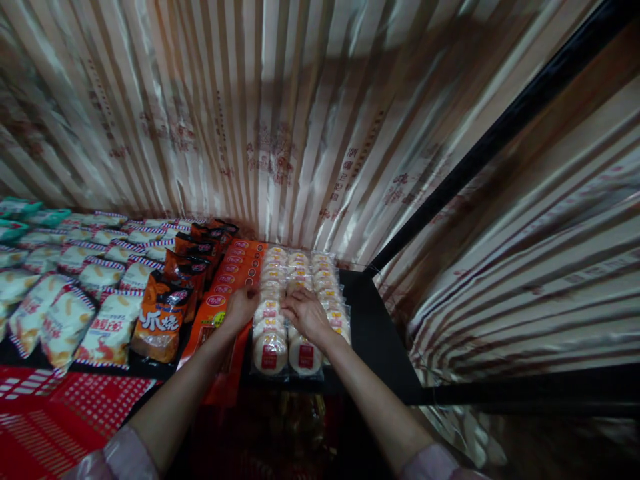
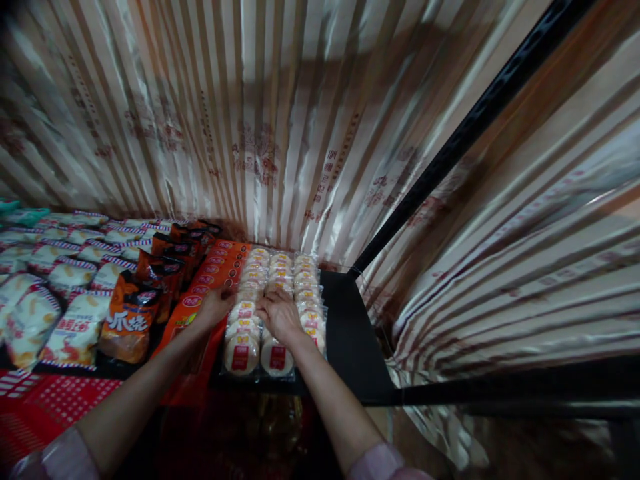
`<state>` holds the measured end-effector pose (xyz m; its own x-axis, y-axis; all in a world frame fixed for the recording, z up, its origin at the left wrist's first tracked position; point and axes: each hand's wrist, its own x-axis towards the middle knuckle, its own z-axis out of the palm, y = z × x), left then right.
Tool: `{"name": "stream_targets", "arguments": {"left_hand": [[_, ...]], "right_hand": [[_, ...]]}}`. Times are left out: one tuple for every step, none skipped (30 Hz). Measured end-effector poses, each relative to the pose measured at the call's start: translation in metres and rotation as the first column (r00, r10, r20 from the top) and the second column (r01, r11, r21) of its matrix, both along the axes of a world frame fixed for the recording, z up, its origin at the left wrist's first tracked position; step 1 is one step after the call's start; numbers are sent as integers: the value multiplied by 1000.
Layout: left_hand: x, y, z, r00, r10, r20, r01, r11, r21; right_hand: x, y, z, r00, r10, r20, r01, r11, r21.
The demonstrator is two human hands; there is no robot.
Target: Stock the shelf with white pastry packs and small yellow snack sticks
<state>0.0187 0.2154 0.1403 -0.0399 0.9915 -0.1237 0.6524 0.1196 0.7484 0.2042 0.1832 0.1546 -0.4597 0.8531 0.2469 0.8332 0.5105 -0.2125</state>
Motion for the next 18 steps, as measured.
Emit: {"name": "stream_targets", "arguments": {"left_hand": [[0, 0, 0, 1000, 1, 2, -1, 1000, -1], [0, 0, 0, 1000, 4, 7, -4, 1000, -1], [0, 0, 0, 1000, 5, 13, -5, 1000, -1], [0, 1, -1, 1000, 6, 20, -6, 1000, 1], [-1, 1, -1, 1000, 6, 24, -6, 1000, 4], [-1, 1, -1, 1000, 5, 27, -6, 1000, 8], [-1, 1, -2, 1000, 4, 30, -5, 1000, 14], [-2, 1, -3, 999, 3, 32, -4, 1000, 19], [-2, 1, -4, 999, 1, 37, -2, 1000, 22], [-2, 1, -5, 999, -2, 45, 1, 1000, 23], [-2, 1, -6, 998, -5, 58, 4, 1000, 21], [-3, 1, -7, 997, -6, 74, 5, 1000, 22], [-3, 1, -8, 996, -4, 88, 2, 1000, 24], [-3, 1, -9, 995, 2, 97, -4, 1000, 27], [-3, 1, -9, 995, 8, 103, -11, 999, 30], [-3, 0, -10, 994, 12, 109, -16, 999, 31], [-3, 0, -10, 993, 11, 117, -15, 999, 31], [-4, -1, -10, 992, 11, 128, -15, 1000, 27]], "right_hand": [[-1, 0, 0, 1000, -3, 6, 3, 1000, -7], [-2, 0, 1, 1000, -7, 14, 7, 1000, -11], [-3, -1, 1, 1000, -13, 23, 13, 1000, -11], [-5, -1, 0, 999, -22, 32, 22, 1000, -9], [-6, -2, 0, 999, -34, 39, 34, 999, -5], [-7, -2, -1, 998, -50, 44, 50, 999, -2], [-8, -3, -1, 997, -66, 49, 66, 998, 0], [-9, -4, -2, 995, -81, 53, 81, 997, 1], [-10, -4, -2, 994, -95, 58, 95, 995, 2], [-10, -5, -2, 992, -107, 65, 107, 994, 2], [-11, -6, -2, 991, -118, 71, 118, 993, 4], [-11, -7, -1, 989, -128, 77, 128, 992, 8], [-12, -7, -1, 987, -136, 81, 136, 991, 11], [-12, -8, -1, 986, -145, 85, 144, 989, 13], [-13, -9, 0, 984, -153, 87, 153, 988, 15], [-13, -9, -1, 983, -162, 88, 161, 987, 17], [-13, -9, -1, 982, -169, 89, 168, 986, 17], [-14, -9, -2, 981, -174, 89, 173, 985, 19]]}}
